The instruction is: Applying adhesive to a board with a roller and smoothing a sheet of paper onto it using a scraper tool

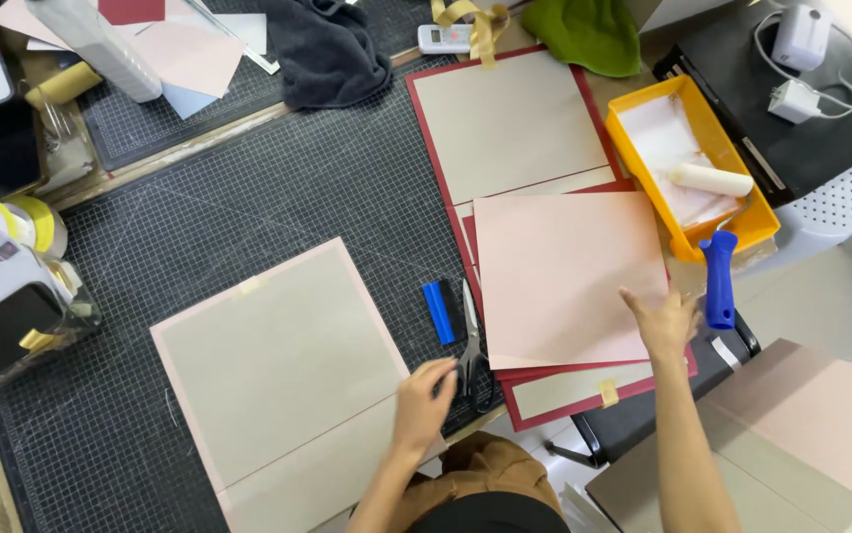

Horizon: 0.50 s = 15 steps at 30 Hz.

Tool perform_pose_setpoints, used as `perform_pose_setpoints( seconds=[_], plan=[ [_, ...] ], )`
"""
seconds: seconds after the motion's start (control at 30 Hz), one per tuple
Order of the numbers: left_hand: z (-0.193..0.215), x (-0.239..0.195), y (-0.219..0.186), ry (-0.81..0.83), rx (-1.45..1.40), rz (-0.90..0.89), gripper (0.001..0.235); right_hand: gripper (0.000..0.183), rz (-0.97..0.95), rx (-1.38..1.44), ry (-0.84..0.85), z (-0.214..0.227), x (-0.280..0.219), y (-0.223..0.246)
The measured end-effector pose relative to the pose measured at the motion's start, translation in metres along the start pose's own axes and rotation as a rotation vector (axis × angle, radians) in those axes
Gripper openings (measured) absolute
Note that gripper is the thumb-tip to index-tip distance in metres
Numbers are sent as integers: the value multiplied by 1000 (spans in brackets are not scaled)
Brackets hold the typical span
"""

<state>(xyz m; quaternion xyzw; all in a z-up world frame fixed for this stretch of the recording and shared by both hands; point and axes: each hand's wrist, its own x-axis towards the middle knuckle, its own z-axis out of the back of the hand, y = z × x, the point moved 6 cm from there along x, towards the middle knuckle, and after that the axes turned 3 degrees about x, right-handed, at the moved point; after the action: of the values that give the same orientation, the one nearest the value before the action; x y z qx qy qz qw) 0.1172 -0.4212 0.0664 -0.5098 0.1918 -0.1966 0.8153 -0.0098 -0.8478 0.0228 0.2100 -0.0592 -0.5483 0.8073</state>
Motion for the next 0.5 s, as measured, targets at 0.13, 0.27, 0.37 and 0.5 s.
perform_pose_setpoints(
  seconds=[0.13,0.27,0.37,0.5],
  plan=[
    [-33,27,-28,22,-37,-70,18,103,-83,15,36,31,-19,18],
    [-40,20,-25,40,-90,-8,18,92,-30,80,106,-7,40,-65],
    [-33,8,-10,-2,-144,105,21,60,-31,179,182,9,33,-62],
    [-7,-13,13,-76,-167,270,22,43,-253,666,275,-8,36,-102]
  ],
)
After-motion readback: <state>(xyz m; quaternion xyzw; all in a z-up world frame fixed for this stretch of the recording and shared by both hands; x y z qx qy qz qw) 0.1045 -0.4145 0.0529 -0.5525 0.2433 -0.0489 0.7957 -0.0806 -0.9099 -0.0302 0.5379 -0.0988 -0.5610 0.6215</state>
